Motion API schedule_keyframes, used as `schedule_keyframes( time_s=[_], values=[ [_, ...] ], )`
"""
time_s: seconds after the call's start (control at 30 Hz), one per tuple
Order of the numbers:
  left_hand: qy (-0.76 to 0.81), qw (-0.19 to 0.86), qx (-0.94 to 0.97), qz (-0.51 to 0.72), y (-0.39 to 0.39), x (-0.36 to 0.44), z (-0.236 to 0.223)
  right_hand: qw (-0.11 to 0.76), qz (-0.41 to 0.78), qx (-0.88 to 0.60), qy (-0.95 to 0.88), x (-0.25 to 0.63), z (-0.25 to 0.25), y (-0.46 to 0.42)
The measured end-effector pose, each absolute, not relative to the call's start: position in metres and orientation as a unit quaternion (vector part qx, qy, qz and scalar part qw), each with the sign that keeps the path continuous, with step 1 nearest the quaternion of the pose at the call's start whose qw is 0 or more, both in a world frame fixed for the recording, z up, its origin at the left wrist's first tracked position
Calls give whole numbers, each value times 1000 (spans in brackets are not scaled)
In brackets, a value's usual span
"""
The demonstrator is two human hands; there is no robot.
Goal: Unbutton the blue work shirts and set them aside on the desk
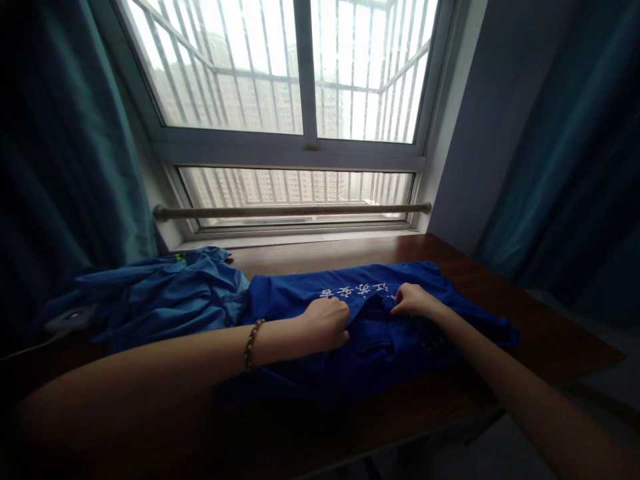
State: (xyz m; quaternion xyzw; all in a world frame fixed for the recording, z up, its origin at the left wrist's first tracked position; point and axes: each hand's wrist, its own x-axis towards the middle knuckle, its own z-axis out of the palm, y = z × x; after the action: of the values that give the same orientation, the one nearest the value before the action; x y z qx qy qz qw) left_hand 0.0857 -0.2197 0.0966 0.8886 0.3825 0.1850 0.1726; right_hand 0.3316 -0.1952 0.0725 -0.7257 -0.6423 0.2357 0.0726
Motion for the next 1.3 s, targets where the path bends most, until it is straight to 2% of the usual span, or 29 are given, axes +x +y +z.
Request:
schedule_keyframes(
  time_s=[0.1, 0.23, 0.27, 0.33, 0.47, 0.57, 0.67, 0.77, 0.93, 1.1, 1.3],
  values=[
    [398, 296, 845, 202, -217, 78, 90, 99, 247, -722, -639, 336, 65, -204],
    [372, 637, 624, 258, -236, 57, 63, 124, 187, -716, -661, 348, 52, -223],
    [347, 703, 553, 281, -243, 52, 54, 135, 170, -716, -664, 350, 48, -228],
    [307, 770, 447, 337, -255, 43, 40, 163, 159, -707, -670, 352, 43, -236],
    [264, 803, 371, 385, -266, 36, 41, 265, 211, -671, -659, 347, 48, -247],
    [249, 816, 351, 386, -263, 39, 67, 317, 360, -636, -605, 343, 62, -255],
    [260, 824, 348, 365, -257, 43, 94, 317, 525, -587, -528, 346, 77, -263],
    [322, 825, 335, 323, -249, 46, 108, 349, 597, -538, -482, 355, 85, -267],
    [381, 834, 295, 267, -245, 47, 101, 438, 598, -513, -433, 359, 88, -264],
    [311, 851, 302, 297, -248, 46, 94, 427, 622, -521, -398, 350, 92, -258],
    [348, 799, 328, 365, -261, 31, 76, 422, 548, -575, -438, 369, 77, -251]
  ],
)
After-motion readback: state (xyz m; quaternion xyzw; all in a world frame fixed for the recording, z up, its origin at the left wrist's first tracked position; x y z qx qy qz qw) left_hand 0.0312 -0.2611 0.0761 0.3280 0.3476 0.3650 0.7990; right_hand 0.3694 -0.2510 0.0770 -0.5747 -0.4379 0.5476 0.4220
